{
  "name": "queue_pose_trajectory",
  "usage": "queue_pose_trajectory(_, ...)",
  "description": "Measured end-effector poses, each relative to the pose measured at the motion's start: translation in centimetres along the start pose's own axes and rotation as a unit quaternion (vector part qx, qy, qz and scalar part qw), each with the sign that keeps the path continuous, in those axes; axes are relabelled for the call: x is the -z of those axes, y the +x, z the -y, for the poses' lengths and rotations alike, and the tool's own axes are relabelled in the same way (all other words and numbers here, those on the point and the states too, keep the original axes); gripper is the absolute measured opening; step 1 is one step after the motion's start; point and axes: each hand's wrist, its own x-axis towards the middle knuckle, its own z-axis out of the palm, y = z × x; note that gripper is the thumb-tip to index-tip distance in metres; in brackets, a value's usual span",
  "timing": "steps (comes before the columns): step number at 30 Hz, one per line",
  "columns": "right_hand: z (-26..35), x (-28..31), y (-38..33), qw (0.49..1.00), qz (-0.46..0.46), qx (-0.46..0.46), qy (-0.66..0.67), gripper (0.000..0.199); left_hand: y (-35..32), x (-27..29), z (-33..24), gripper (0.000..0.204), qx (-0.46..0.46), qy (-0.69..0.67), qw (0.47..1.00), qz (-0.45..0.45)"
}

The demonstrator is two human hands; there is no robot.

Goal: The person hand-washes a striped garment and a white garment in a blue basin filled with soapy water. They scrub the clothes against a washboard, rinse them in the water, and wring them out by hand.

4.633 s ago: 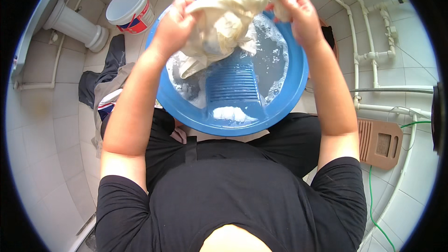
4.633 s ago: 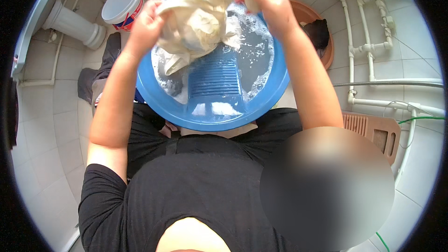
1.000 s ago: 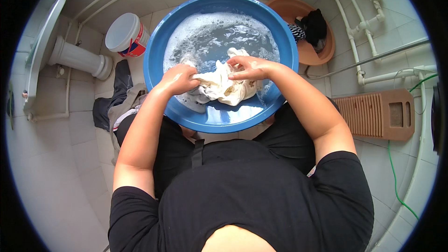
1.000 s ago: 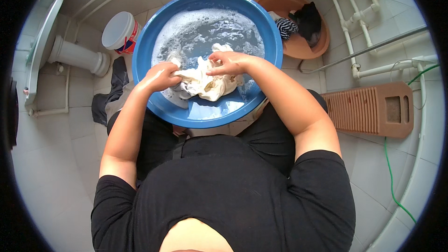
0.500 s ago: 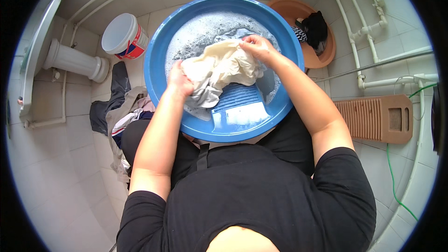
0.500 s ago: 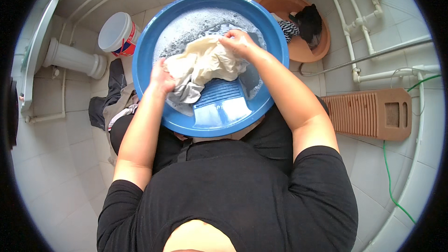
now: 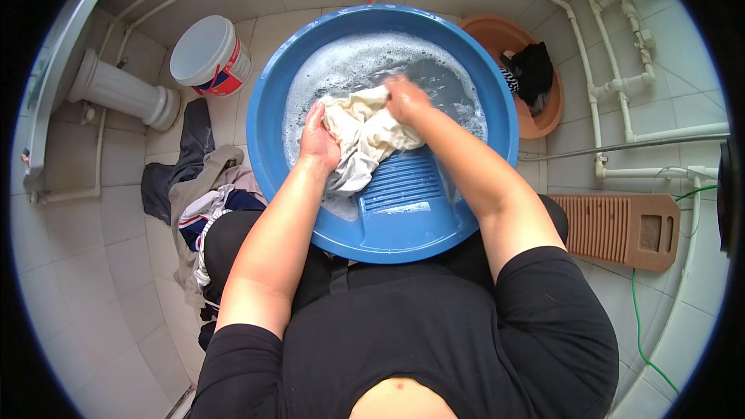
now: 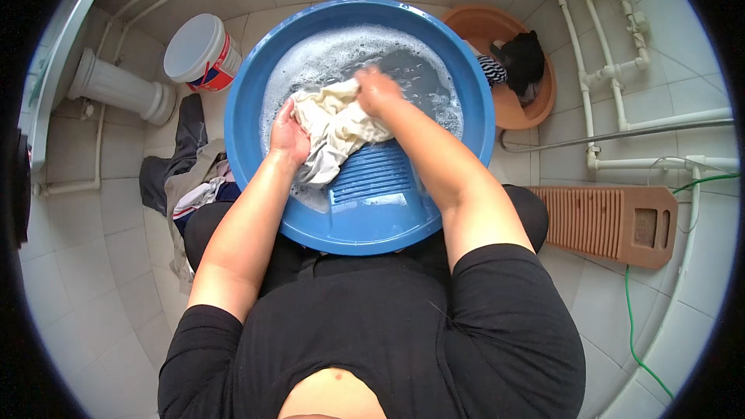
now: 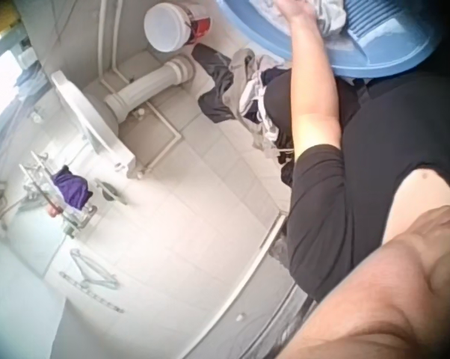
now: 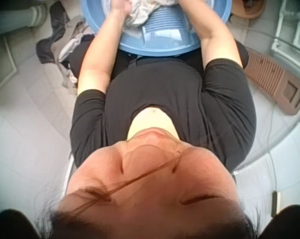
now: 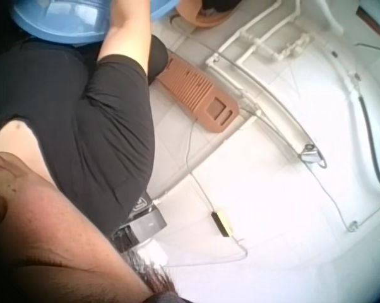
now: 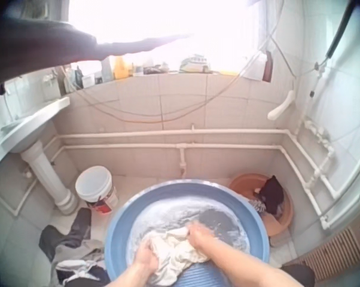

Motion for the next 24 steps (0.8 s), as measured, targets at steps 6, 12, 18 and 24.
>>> queue_pose_trajectory(6, 10.0, 2.2, -6.4, 0.93, -0.08, 0.203, 0.297, 0.028, -2.4, -3.3, -1.0, 0.039, 0.083, -0.012, 0.996, -0.027)
queue_pose_trajectory(12, 11.2, 2.7, -9.9, 0.893, -0.176, 0.361, 0.203, 0.016, -0.5, 0.0, 0.7, 0.032, 0.129, -0.005, 0.992, 0.012)
queue_pose_trajectory(18, 7.4, 0.8, -6.2, 0.919, -0.312, 0.112, 0.212, 0.016, -3.3, -4.0, 1.8, 0.026, 0.095, 0.023, 0.993, -0.06)
queue_pose_trajectory(24, 12.1, 1.7, -11.0, 0.911, -0.243, 0.24, 0.23, 0.013, -3.8, -2.7, 0.4, 0.036, 0.126, 0.089, 0.987, -0.042)
